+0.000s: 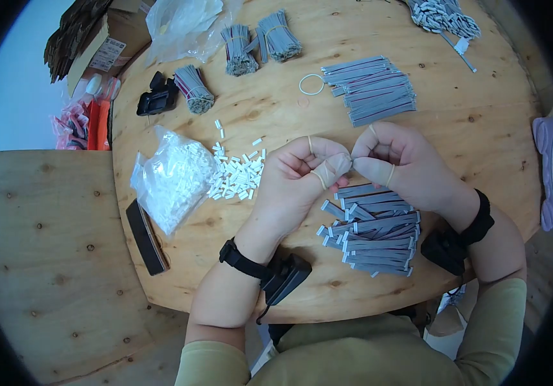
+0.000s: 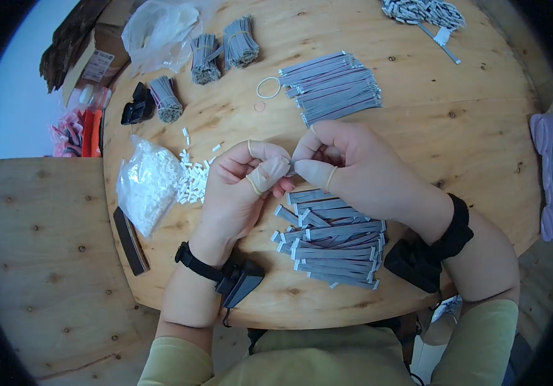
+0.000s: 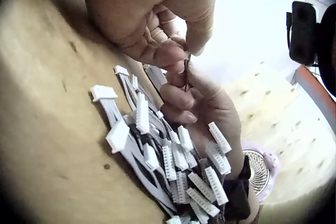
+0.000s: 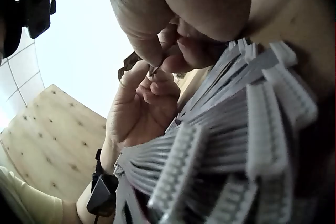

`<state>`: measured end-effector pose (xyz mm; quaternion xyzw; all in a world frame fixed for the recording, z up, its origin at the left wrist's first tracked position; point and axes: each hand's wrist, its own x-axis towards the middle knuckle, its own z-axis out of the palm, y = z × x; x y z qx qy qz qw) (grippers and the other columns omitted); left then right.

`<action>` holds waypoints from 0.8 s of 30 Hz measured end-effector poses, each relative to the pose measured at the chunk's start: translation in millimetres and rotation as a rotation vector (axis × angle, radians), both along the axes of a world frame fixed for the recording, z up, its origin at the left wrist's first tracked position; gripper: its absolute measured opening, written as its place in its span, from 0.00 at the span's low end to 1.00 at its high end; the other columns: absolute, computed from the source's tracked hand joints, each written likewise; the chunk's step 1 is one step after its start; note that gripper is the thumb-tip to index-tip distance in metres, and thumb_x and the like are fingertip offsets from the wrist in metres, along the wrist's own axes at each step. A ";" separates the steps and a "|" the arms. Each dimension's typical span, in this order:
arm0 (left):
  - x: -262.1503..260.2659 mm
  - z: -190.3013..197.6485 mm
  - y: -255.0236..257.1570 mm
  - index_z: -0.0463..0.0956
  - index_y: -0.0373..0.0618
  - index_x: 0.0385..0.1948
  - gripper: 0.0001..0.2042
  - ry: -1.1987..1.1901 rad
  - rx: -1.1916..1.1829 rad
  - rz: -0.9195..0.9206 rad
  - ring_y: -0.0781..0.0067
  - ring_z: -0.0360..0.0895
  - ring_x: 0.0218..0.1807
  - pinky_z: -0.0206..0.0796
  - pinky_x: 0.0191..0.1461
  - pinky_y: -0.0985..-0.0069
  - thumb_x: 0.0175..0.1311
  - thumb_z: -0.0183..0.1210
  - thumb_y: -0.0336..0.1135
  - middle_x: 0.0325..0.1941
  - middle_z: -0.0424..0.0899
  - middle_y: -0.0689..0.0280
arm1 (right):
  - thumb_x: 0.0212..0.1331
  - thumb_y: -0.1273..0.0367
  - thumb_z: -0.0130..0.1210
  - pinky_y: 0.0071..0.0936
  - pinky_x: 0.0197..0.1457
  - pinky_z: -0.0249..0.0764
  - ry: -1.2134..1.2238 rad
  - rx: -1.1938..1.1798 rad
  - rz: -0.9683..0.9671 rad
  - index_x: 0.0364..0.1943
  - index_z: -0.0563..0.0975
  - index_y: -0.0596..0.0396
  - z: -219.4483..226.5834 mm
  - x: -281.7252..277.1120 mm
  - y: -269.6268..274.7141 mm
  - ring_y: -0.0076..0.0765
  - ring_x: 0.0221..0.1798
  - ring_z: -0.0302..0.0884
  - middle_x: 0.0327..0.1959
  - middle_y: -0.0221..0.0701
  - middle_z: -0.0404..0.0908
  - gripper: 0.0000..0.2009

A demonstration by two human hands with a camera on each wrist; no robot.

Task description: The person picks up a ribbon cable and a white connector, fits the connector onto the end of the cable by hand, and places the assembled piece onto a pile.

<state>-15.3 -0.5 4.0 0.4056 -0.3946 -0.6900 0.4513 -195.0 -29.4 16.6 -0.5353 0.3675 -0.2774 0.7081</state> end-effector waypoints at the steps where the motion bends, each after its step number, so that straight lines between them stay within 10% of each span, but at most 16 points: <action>1: -0.3 -0.3 0.1 0.72 0.39 0.33 0.05 -0.003 -0.006 0.003 0.84 0.72 0.27 0.64 0.28 0.88 0.56 0.54 0.28 0.26 0.77 0.68 | 0.53 0.74 0.50 0.12 0.30 0.65 0.003 -0.010 -0.002 0.28 0.70 0.57 -0.4 0.1 0.1 0.12 0.27 0.66 0.24 0.21 0.71 0.02; 24: 1.3 -3.2 0.6 0.71 0.39 0.36 0.07 0.020 -0.034 -0.020 0.84 0.72 0.29 0.64 0.30 0.88 0.55 0.53 0.26 0.29 0.77 0.67 | 0.53 0.73 0.50 0.11 0.28 0.64 -0.019 0.004 -0.026 0.28 0.71 0.58 0.0 1.2 0.3 0.11 0.25 0.66 0.23 0.21 0.71 0.02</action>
